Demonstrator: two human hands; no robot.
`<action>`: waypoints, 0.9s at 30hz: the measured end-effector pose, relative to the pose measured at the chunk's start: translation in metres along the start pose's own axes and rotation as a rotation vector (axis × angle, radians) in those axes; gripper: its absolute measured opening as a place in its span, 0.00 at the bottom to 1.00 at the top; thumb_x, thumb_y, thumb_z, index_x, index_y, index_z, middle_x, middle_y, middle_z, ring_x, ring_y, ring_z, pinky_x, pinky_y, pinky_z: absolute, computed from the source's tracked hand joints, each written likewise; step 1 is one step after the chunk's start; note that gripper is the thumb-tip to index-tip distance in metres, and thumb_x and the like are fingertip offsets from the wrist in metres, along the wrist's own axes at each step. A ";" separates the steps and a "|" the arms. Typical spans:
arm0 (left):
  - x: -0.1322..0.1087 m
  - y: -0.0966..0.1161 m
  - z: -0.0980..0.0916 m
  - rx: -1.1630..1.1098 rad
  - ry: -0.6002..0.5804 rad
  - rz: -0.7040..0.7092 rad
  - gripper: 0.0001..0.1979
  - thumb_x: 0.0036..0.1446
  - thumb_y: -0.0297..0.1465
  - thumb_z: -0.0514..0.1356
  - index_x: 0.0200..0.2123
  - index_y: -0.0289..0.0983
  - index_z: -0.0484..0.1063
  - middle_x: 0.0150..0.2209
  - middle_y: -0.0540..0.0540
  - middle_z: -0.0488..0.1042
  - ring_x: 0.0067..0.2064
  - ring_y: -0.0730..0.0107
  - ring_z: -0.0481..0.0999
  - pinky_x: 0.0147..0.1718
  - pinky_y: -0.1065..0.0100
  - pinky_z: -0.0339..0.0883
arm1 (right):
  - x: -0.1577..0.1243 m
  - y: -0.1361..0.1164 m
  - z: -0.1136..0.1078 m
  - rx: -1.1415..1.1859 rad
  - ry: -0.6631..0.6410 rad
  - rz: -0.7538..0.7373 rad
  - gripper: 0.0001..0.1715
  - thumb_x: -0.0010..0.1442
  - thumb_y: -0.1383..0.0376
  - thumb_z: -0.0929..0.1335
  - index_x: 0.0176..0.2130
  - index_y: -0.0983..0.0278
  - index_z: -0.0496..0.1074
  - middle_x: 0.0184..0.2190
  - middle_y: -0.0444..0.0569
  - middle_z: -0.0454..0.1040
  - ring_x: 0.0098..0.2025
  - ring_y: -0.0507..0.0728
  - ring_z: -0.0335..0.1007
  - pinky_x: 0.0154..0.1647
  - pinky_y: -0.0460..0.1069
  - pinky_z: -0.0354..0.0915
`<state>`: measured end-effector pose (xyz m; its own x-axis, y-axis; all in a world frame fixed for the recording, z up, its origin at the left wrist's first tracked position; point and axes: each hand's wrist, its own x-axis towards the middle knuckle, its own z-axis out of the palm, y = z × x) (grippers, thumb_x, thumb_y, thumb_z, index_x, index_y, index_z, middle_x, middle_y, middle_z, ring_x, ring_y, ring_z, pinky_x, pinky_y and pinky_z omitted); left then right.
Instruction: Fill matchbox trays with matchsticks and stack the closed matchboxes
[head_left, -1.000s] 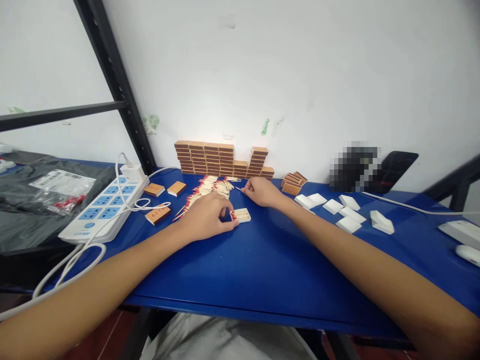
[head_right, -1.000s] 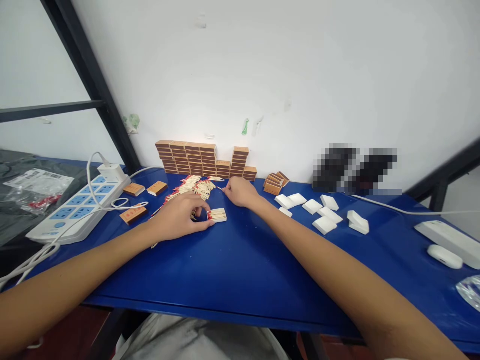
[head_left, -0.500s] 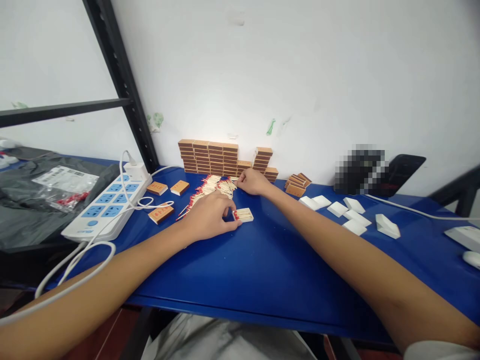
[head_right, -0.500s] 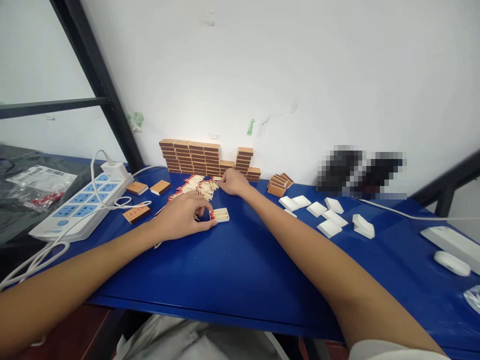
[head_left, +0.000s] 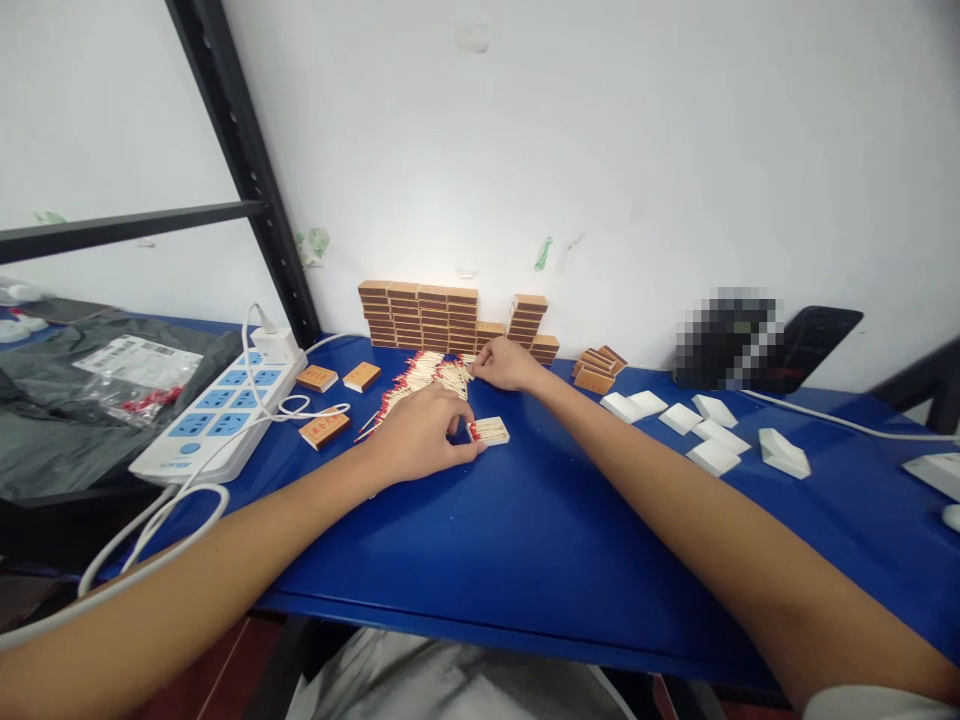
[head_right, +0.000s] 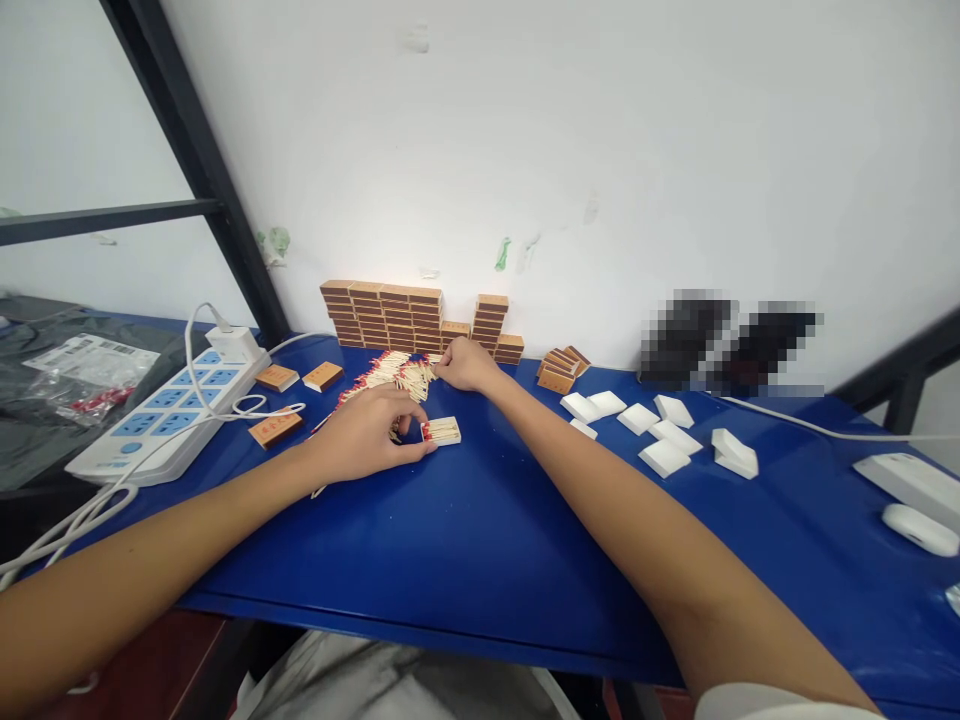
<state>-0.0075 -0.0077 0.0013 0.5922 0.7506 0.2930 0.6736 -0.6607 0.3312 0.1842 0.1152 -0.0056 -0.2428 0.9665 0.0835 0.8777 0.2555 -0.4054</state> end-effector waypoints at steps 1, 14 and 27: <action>0.000 0.000 0.000 -0.001 0.001 0.001 0.11 0.58 0.41 0.69 0.36 0.39 0.80 0.31 0.47 0.76 0.39 0.61 0.74 0.35 0.63 0.63 | 0.000 0.000 -0.001 -0.003 -0.014 -0.004 0.08 0.58 0.62 0.72 0.31 0.65 0.80 0.30 0.48 0.82 0.32 0.53 0.75 0.27 0.45 0.60; 0.001 -0.002 0.002 0.006 0.012 0.008 0.12 0.58 0.42 0.68 0.35 0.40 0.80 0.30 0.48 0.75 0.36 0.62 0.73 0.35 0.63 0.64 | -0.014 -0.008 -0.033 -0.106 -0.292 0.094 0.18 0.63 0.62 0.70 0.23 0.66 0.72 0.15 0.47 0.69 0.20 0.53 0.68 0.24 0.46 0.63; 0.001 -0.001 0.002 0.000 0.007 -0.007 0.11 0.58 0.41 0.68 0.36 0.40 0.80 0.30 0.48 0.76 0.36 0.62 0.73 0.34 0.62 0.64 | -0.020 -0.015 -0.042 -0.172 -0.335 0.076 0.19 0.65 0.62 0.68 0.24 0.66 0.72 0.18 0.48 0.71 0.20 0.53 0.67 0.24 0.47 0.63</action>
<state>-0.0065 -0.0061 -0.0003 0.5839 0.7555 0.2971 0.6779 -0.6551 0.3335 0.1934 0.0929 0.0373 -0.2709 0.9283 -0.2549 0.9481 0.2114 -0.2376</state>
